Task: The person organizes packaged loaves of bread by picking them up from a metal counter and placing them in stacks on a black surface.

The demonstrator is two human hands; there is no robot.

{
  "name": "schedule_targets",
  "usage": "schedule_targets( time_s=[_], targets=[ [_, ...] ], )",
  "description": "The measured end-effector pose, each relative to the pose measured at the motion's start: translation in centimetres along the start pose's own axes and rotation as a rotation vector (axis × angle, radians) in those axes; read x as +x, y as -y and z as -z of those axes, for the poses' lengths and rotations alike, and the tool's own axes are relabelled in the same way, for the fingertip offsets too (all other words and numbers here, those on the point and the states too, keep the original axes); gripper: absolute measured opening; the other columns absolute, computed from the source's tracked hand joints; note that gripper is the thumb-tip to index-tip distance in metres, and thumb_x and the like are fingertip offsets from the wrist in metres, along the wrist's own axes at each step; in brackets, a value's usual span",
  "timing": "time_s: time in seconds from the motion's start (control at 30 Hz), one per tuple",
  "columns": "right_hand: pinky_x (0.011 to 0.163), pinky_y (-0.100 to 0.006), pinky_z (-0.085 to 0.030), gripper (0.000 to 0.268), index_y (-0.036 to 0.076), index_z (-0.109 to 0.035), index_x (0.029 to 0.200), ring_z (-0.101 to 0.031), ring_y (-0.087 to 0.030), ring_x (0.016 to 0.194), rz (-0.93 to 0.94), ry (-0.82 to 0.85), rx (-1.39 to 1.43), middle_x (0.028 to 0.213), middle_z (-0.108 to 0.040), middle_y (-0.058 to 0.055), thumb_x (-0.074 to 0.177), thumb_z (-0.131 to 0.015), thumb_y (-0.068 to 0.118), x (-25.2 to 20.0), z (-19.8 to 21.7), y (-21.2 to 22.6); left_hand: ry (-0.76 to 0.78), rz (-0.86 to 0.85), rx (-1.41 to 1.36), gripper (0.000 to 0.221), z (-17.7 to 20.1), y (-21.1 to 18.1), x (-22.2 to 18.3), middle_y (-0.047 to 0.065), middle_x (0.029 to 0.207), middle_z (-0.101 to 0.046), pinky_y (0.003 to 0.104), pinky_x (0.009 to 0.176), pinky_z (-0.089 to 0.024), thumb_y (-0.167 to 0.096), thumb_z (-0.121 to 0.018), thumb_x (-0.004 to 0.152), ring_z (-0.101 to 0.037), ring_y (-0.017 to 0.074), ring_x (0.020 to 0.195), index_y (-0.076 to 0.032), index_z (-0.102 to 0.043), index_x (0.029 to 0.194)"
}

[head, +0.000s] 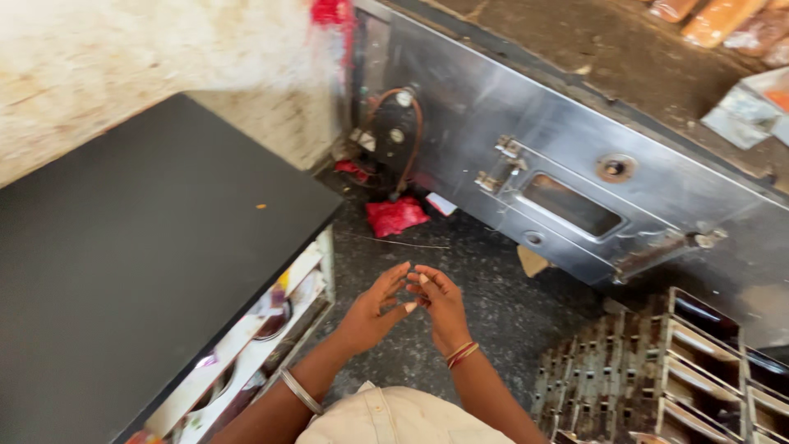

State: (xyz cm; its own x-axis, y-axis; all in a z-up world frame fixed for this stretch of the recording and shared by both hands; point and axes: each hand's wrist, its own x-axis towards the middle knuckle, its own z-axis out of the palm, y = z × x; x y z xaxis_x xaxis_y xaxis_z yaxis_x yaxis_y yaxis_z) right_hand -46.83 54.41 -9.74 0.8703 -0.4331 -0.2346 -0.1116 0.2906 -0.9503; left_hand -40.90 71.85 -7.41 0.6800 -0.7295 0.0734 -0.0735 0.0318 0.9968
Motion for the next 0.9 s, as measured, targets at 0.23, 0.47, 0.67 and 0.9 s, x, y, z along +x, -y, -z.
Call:
schedule_targets(
  time_s=[0.23,0.47,0.67,0.9],
  targets=[
    [0.083,-0.03,-0.052,0.033,0.009,-0.065,0.13,-0.068,-0.016,0.104,-0.014,-0.219,0.049,0.122,-0.072,-0.006,0.1,-0.057,0.02,1.1,8.4,2.6,0.165,-0.03,-0.023,0.077,-6.0,1.5,6.7,0.01,0.163,-0.039,0.044,0.113,-0.044,-0.02,-0.071,0.094,-0.044,0.0291,0.147,-0.012,-0.03,0.159],
    [0.081,-0.031,-0.052,0.034,0.008,-0.065,0.13,-0.068,-0.017,0.102,0.005,-0.352,0.153,0.121,-0.073,-0.007,0.099,-0.055,0.015,4.1,13.2,1.2,0.306,0.033,-0.017,0.073,-9.3,3.2,13.2,0.01,0.16,-0.044,0.042,0.112,-0.046,-0.022,-0.071,0.094,-0.049,0.0279,0.145,-0.013,-0.035,0.157],
    [0.084,-0.031,-0.053,0.033,0.01,-0.066,0.13,-0.068,-0.016,0.104,-0.017,-0.449,0.134,0.121,-0.073,-0.005,0.099,-0.055,0.016,9.7,16.5,2.9,0.407,0.006,-0.003,0.071,-10.9,5.7,23.5,0.008,0.156,-0.05,0.042,0.108,-0.049,-0.02,-0.071,0.092,-0.054,0.0266,0.139,-0.014,-0.039,0.155],
    [0.084,-0.032,-0.051,0.035,0.009,-0.065,0.132,-0.068,-0.019,0.106,0.063,-0.514,0.216,0.12,-0.071,-0.008,0.102,-0.055,0.024,20.0,18.8,8.2,0.538,-0.304,0.096,0.065,-10.3,0.0,37.3,0.011,0.157,-0.054,0.046,0.116,-0.047,-0.027,-0.067,0.096,-0.06,0.0303,0.139,-0.013,-0.045,0.155]
  ],
)
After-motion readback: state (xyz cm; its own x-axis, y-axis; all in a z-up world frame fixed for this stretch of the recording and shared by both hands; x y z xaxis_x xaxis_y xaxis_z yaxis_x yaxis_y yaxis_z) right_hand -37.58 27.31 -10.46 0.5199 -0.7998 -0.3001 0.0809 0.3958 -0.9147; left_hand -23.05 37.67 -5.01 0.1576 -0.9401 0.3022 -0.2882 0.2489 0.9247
